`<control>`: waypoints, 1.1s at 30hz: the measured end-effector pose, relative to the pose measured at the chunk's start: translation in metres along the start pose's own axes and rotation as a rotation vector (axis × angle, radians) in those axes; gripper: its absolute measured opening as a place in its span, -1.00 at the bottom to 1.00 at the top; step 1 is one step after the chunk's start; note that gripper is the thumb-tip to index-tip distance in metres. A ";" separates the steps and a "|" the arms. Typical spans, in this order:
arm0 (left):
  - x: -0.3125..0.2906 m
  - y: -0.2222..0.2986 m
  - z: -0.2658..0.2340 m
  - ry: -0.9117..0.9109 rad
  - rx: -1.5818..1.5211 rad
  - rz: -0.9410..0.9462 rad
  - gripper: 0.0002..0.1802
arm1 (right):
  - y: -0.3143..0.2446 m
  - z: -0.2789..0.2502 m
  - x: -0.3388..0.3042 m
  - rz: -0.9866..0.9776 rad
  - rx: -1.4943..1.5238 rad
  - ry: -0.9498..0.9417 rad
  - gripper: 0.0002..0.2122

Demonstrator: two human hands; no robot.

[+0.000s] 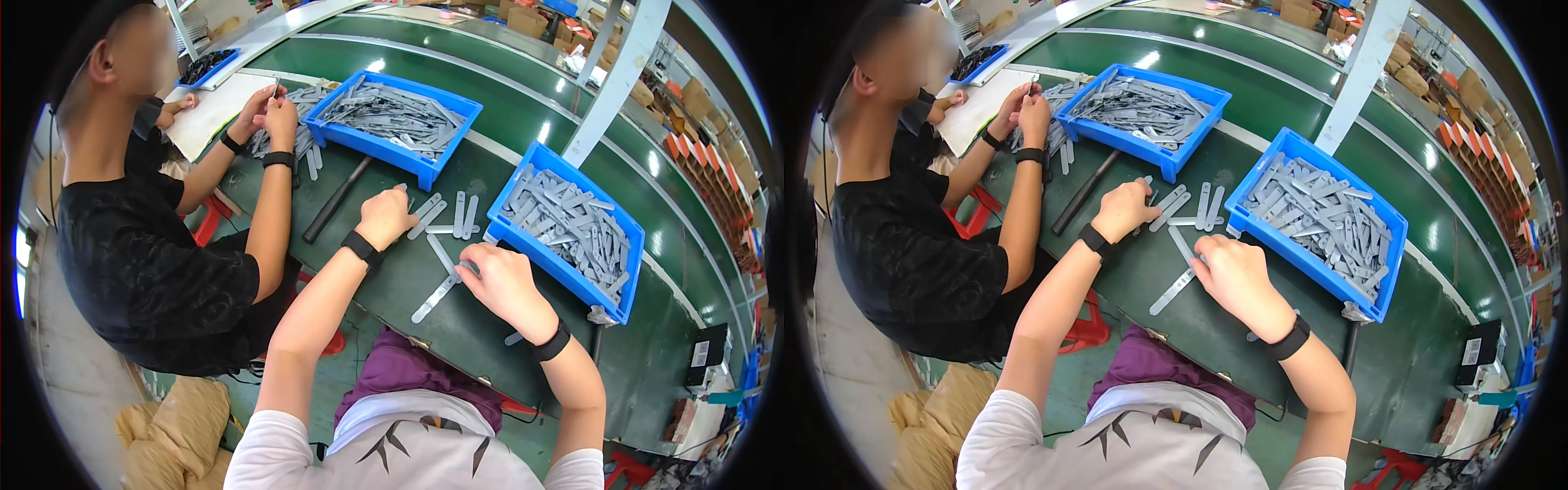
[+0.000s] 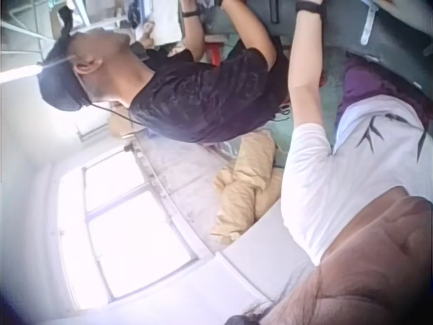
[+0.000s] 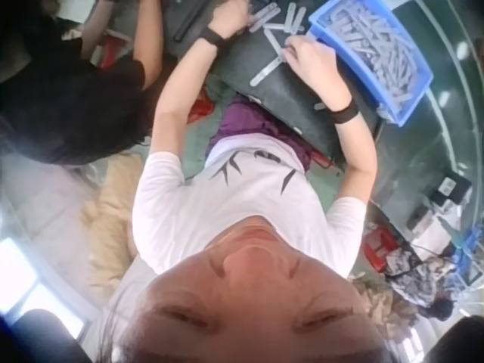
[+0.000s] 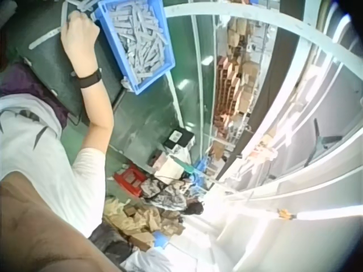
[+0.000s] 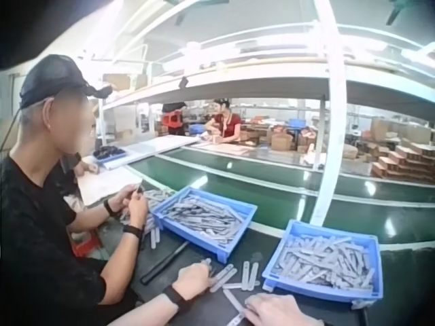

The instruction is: Sorting and arranging metal strips into plastic bins on an assembly line.

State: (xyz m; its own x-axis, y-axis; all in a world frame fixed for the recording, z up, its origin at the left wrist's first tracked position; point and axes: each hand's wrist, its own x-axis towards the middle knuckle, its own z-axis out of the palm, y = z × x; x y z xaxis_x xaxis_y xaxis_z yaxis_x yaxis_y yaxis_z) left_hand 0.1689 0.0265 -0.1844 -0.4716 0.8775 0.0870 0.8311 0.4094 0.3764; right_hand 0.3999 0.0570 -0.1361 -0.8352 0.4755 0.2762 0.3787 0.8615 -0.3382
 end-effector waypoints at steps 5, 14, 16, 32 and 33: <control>-0.006 -0.007 -0.008 -0.150 -0.139 0.018 -0.70 | -0.002 0.003 0.000 -0.008 0.034 -0.022 -0.90; -0.069 0.043 -0.035 -0.268 -1.110 0.114 -0.80 | -0.005 -0.010 0.000 0.272 0.941 0.061 -0.71; -0.072 0.054 -0.032 -0.272 -1.088 0.225 -0.78 | -0.003 -0.016 0.002 0.340 1.123 -0.014 -0.76; -0.047 0.082 -0.029 -0.305 -1.401 0.213 -0.84 | 0.020 -0.031 -0.008 0.367 1.047 -0.091 -0.81; -0.046 0.083 -0.029 -0.310 -1.412 0.237 -0.85 | 0.020 -0.035 -0.007 0.395 1.091 -0.120 -0.81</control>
State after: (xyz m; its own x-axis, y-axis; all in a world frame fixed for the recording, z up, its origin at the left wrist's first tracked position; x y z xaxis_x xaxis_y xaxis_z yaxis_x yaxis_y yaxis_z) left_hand 0.2514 0.0126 -0.1302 -0.1356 0.9801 0.1452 -0.1808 -0.1686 0.9690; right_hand 0.4271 0.0770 -0.1136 -0.7905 0.6061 -0.0881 0.1259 0.0199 -0.9918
